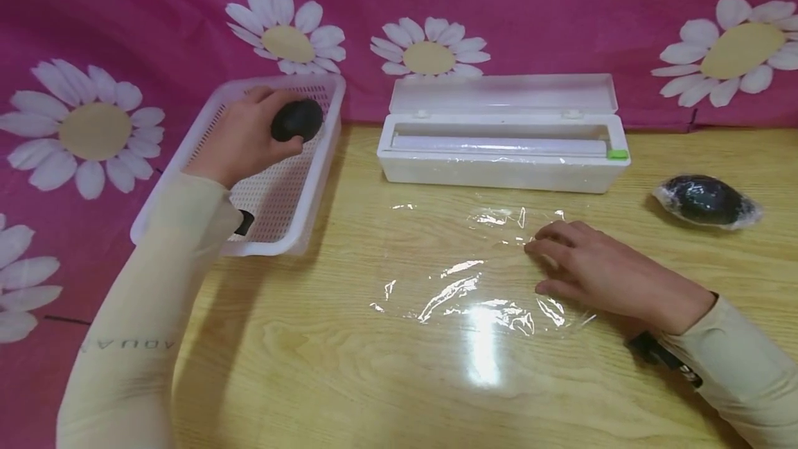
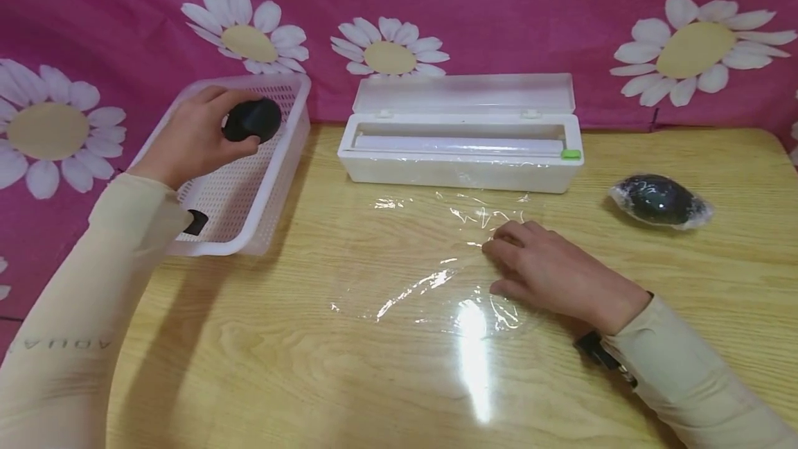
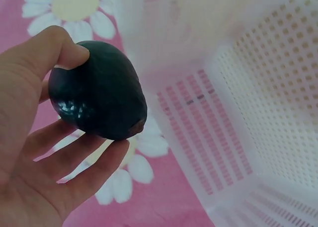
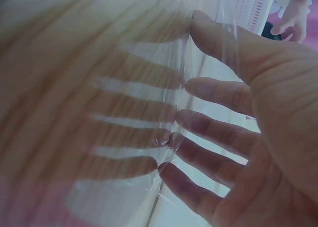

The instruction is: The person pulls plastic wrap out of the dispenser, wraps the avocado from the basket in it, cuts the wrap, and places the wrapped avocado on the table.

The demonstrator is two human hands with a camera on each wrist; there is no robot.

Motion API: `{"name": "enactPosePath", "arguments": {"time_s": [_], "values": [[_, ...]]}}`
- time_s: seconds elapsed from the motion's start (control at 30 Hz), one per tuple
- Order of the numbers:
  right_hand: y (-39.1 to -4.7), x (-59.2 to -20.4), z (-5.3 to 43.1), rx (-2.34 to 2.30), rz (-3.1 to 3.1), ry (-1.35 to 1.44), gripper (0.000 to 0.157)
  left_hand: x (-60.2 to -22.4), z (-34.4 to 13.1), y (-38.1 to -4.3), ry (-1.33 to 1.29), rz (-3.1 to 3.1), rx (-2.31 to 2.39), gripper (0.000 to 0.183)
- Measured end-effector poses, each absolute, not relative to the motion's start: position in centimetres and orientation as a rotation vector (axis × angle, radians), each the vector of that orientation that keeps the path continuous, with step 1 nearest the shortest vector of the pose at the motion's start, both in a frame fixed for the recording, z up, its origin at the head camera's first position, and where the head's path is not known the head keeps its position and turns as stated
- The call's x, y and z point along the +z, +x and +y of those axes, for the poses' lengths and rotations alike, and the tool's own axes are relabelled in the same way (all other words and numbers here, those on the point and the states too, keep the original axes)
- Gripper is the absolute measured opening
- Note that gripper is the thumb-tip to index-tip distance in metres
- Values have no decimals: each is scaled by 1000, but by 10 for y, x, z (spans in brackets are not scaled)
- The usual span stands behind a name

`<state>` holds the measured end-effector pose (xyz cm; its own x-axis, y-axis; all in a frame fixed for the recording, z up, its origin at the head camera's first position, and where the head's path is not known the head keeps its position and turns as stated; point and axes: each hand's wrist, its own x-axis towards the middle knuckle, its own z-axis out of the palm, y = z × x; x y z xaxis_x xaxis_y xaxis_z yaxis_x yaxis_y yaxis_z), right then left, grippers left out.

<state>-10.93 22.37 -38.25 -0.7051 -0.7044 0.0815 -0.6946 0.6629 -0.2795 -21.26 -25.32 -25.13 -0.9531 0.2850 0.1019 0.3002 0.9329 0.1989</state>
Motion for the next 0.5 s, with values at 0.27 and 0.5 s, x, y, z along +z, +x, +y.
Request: {"name": "enactPosePath", "arguments": {"time_s": [0.27,0.5], "values": [[-109,-383,225,-458,2835,-1201,54,-253,-234,-198,-537,-2893,-337,62],[-109,-383,225,-457,2835,-1201,55,-252,-216,-187,-648,-2824,-393,60]]}}
